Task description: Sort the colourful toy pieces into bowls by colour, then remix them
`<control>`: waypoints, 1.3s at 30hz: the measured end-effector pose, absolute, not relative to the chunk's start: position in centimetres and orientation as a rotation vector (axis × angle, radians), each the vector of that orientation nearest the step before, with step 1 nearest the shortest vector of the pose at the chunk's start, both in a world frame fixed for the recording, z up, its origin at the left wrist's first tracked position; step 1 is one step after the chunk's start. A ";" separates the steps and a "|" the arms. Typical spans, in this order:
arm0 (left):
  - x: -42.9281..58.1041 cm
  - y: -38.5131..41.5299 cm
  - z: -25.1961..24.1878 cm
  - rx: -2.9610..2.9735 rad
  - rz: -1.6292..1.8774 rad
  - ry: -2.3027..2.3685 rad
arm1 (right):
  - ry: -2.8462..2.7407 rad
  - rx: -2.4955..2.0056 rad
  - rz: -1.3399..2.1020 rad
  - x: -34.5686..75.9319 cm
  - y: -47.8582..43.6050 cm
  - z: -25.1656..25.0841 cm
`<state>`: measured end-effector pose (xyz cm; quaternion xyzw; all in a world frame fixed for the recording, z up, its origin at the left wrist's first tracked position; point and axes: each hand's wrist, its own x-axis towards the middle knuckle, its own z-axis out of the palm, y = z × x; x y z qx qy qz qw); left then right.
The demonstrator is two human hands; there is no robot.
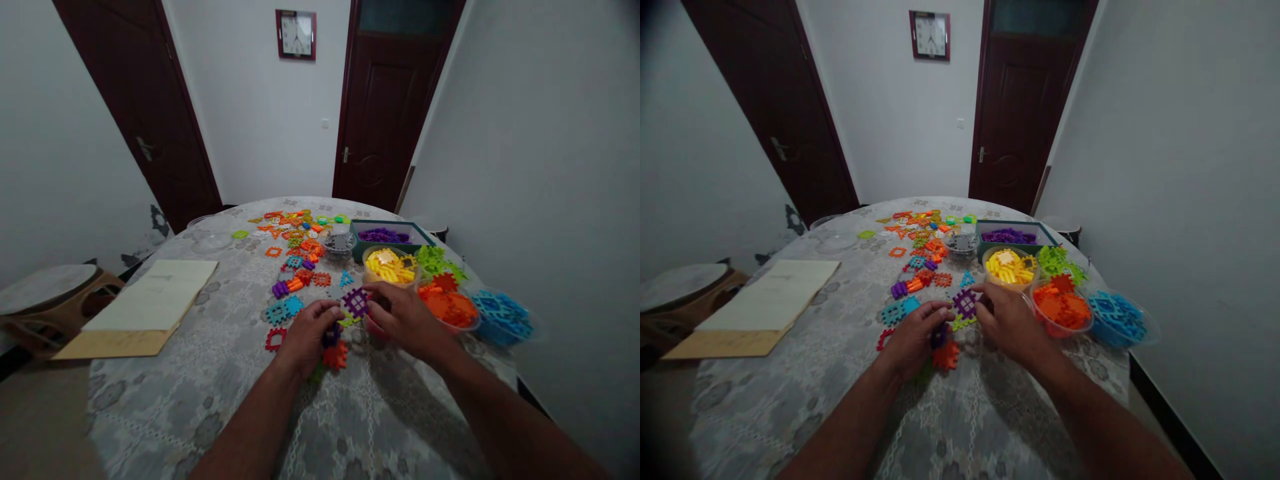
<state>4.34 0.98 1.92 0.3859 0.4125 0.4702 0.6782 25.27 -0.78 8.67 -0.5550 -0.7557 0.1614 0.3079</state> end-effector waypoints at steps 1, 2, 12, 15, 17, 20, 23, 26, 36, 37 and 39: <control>4.4 1.0 2.0 0.830 1.070 0.928 | -2.012 -1.469 0.432 26.0 -0.2 9.0; 4.4 1.0 2.0 0.783 1.086 0.922 | -2.029 -1.475 0.434 26.7 0.7 9.3; 3.9 1.5 2.0 0.664 1.141 0.855 | -1.526 -1.758 -0.071 33.1 12.9 13.9; 3.9 1.5 2.0 0.660 1.150 0.839 | -1.654 -1.657 -0.132 31.6 10.9 13.1; 4.0 1.5 2.0 0.643 1.164 0.817 | -1.806 -1.559 -0.052 29.5 8.1 11.8; 4.1 1.4 1.9 0.606 1.174 0.780 | -2.041 -1.433 0.184 25.7 3.6 9.6; 4.2 1.2 1.9 0.601 1.176 0.722 | -2.190 -1.373 0.293 22.7 0.4 7.6; 4.0 1.1 2.1 0.625 1.185 0.675 | -2.208 -1.359 0.313 21.2 -0.9 6.5; 3.6 1.4 2.6 0.640 1.228 0.705 | -1.855 -1.344 0.988 23.0 1.0 9.2; 3.5 1.5 2.6 0.618 1.268 0.725 | -1.853 -1.365 0.986 23.8 1.9 9.6; 3.2 1.7 2.7 0.569 1.367 0.765 | -1.833 -1.421 0.893 25.7 4.3 10.3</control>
